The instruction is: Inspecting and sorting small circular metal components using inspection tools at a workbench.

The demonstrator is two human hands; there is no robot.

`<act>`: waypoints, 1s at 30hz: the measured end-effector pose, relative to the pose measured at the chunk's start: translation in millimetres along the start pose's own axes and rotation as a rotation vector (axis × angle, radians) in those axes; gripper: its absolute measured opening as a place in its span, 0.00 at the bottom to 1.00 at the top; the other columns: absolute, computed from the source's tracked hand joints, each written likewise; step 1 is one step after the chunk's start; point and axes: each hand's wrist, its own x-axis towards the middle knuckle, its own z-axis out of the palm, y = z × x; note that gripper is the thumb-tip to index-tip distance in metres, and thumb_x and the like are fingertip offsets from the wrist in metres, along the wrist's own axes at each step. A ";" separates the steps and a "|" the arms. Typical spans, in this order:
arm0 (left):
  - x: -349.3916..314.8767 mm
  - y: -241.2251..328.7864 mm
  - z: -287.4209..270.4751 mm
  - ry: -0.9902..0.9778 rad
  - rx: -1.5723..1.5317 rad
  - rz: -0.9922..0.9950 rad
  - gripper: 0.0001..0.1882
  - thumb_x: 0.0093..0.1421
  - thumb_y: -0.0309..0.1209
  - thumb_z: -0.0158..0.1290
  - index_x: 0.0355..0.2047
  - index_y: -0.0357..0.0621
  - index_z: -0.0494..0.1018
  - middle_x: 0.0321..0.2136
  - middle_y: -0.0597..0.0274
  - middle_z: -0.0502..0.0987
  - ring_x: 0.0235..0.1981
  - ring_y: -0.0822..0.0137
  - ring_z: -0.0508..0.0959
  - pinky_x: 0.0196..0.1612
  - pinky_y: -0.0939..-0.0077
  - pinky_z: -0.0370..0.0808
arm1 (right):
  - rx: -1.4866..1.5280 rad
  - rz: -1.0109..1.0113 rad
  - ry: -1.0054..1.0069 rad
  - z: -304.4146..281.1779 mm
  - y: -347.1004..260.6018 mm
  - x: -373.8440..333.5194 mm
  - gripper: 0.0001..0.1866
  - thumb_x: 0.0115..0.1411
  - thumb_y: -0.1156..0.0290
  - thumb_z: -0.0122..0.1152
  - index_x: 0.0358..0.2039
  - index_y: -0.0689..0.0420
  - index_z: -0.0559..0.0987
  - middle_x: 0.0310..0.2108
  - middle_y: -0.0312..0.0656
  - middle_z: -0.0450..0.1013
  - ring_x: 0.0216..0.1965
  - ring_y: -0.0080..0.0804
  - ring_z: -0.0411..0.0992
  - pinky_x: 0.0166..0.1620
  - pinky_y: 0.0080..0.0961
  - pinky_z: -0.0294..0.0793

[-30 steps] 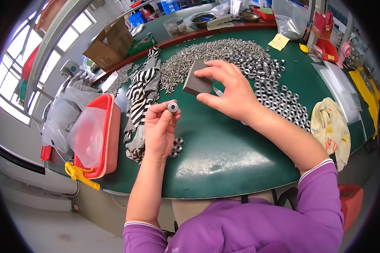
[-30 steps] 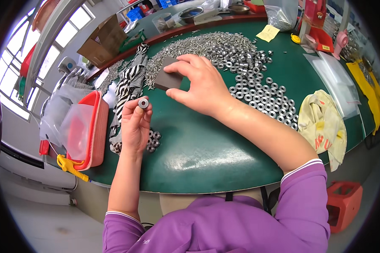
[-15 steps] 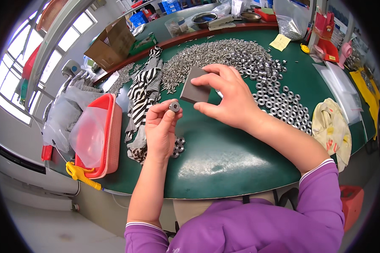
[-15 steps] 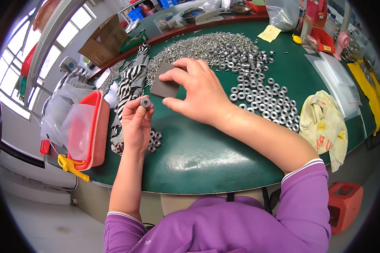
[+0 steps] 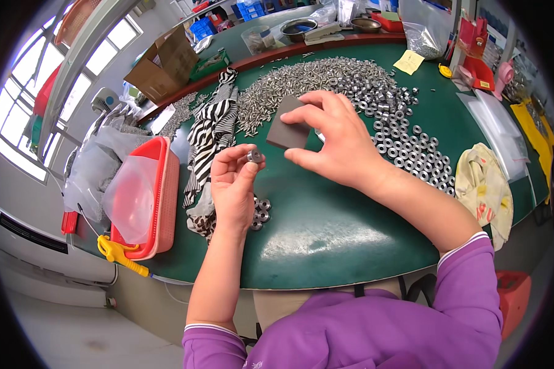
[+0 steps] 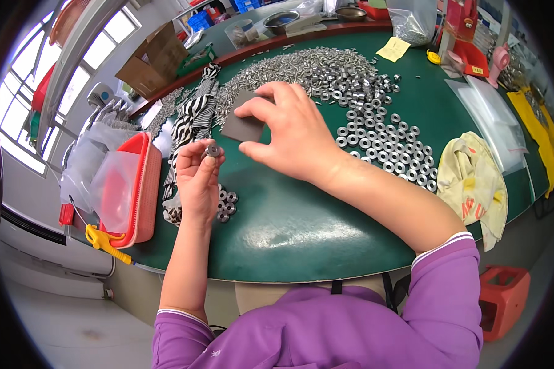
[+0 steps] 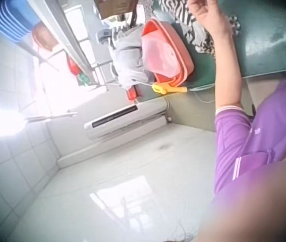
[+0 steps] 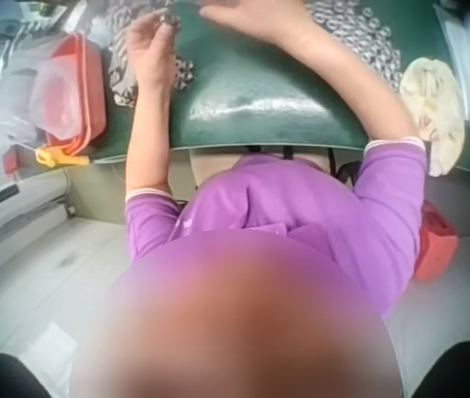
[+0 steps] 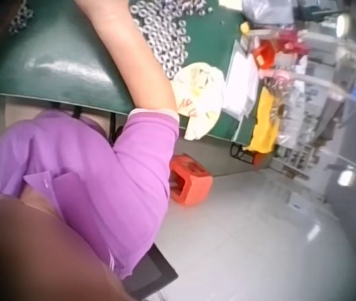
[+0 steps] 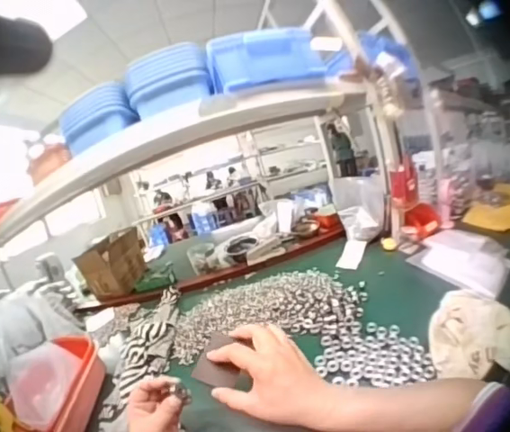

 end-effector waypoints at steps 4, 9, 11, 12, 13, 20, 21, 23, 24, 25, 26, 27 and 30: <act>0.7 -2.1 1.3 0.018 0.007 0.031 0.17 0.58 0.19 0.55 0.47 0.43 0.68 0.45 0.58 0.74 0.43 0.67 0.76 0.50 0.69 0.74 | 0.154 0.081 -0.112 5.0 -10.4 -5.6 0.23 0.42 0.64 0.72 0.42 0.49 0.78 0.50 0.44 0.66 0.54 0.45 0.63 0.55 0.37 0.66; 1.8 -0.8 -0.9 -0.061 0.000 -0.005 0.17 0.58 0.18 0.55 0.47 0.43 0.67 0.45 0.58 0.73 0.43 0.66 0.75 0.49 0.70 0.73 | -0.089 0.072 -0.062 6.8 5.9 -1.9 0.23 0.42 0.64 0.71 0.41 0.50 0.78 0.48 0.44 0.67 0.52 0.44 0.64 0.57 0.37 0.64; 0.4 -0.2 1.7 -0.042 -0.020 0.005 0.18 0.58 0.18 0.54 0.48 0.44 0.67 0.45 0.59 0.73 0.43 0.66 0.75 0.49 0.71 0.73 | -0.088 0.080 0.000 9.4 14.5 -3.0 0.22 0.42 0.62 0.71 0.40 0.50 0.78 0.44 0.42 0.69 0.50 0.44 0.64 0.53 0.38 0.66; -0.4 -1.4 0.4 -0.021 -0.020 0.006 0.19 0.58 0.17 0.54 0.48 0.44 0.67 0.45 0.59 0.73 0.44 0.66 0.75 0.49 0.71 0.73 | -0.009 0.109 -0.028 7.3 11.9 -2.2 0.22 0.42 0.61 0.71 0.40 0.50 0.79 0.44 0.42 0.69 0.50 0.44 0.64 0.54 0.38 0.66; 1.5 -2.2 -2.6 -0.010 -0.010 0.022 0.20 0.57 0.17 0.54 0.49 0.44 0.66 0.45 0.60 0.72 0.45 0.66 0.75 0.50 0.71 0.73 | 0.070 0.138 -0.057 4.9 9.0 -1.6 0.22 0.42 0.61 0.71 0.41 0.49 0.79 0.44 0.42 0.69 0.51 0.44 0.64 0.55 0.37 0.65; -0.5 -4.9 -2.2 -0.037 0.049 0.055 0.23 0.56 0.15 0.54 0.51 0.44 0.65 0.47 0.60 0.71 0.47 0.69 0.72 0.52 0.72 0.71 | 0.251 0.287 -0.223 3.6 -9.2 -1.5 0.24 0.42 0.63 0.72 0.42 0.51 0.79 0.45 0.41 0.69 0.50 0.39 0.66 0.55 0.35 0.66; 0.1 -4.8 -2.6 -0.038 0.056 0.056 0.23 0.56 0.14 0.54 0.52 0.43 0.65 0.47 0.60 0.70 0.48 0.69 0.71 0.52 0.72 0.70 | 0.250 0.311 -0.245 3.5 -10.1 -1.6 0.24 0.42 0.63 0.72 0.42 0.51 0.78 0.45 0.41 0.69 0.50 0.40 0.66 0.54 0.35 0.66; 0.1 -4.1 -3.5 -0.038 0.063 0.057 0.24 0.56 0.14 0.53 0.52 0.43 0.64 0.47 0.60 0.70 0.48 0.70 0.71 0.53 0.73 0.70 | 0.206 0.234 -0.205 4.3 -10.8 -4.8 0.24 0.42 0.63 0.72 0.42 0.51 0.78 0.46 0.42 0.69 0.51 0.41 0.66 0.54 0.35 0.66; -0.1 -4.0 -3.1 -0.042 0.064 0.044 0.24 0.56 0.15 0.53 0.53 0.43 0.64 0.48 0.59 0.70 0.48 0.70 0.71 0.52 0.73 0.70 | 0.161 0.156 -0.163 4.4 -10.4 -6.3 0.24 0.42 0.64 0.72 0.42 0.51 0.78 0.46 0.43 0.68 0.51 0.42 0.66 0.53 0.36 0.66; -0.3 -3.8 -2.4 -0.046 0.065 0.032 0.24 0.57 0.15 0.53 0.54 0.42 0.63 0.48 0.59 0.70 0.48 0.70 0.71 0.52 0.74 0.71 | 0.161 0.157 -0.164 5.5 -9.7 -7.0 0.24 0.42 0.64 0.72 0.42 0.51 0.78 0.46 0.43 0.68 0.51 0.42 0.66 0.53 0.36 0.66; -0.3 -2.8 -0.9 -0.046 0.065 0.032 0.24 0.57 0.15 0.53 0.54 0.42 0.63 0.48 0.59 0.70 0.48 0.70 0.71 0.52 0.74 0.71 | 0.076 0.042 -0.094 7.1 -9.1 -7.5 0.24 0.41 0.65 0.73 0.41 0.50 0.78 0.47 0.43 0.67 0.51 0.44 0.65 0.53 0.37 0.66; 0.1 -1.8 1.3 -0.008 0.035 -0.033 0.24 0.58 0.17 0.53 0.54 0.42 0.62 0.47 0.59 0.71 0.47 0.70 0.72 0.51 0.74 0.72 | -0.010 -0.070 -0.024 7.8 -8.3 -8.2 0.24 0.40 0.66 0.73 0.41 0.50 0.78 0.48 0.43 0.67 0.51 0.45 0.65 0.53 0.37 0.66; 1.2 -1.1 0.4 -0.017 -0.034 -0.157 0.24 0.60 0.21 0.53 0.56 0.40 0.60 0.45 0.58 0.72 0.44 0.69 0.74 0.48 0.76 0.73 | -0.232 -0.265 0.085 5.5 -2.0 -5.8 0.22 0.41 0.66 0.71 0.39 0.49 0.76 0.48 0.45 0.64 0.51 0.46 0.63 0.52 0.41 0.64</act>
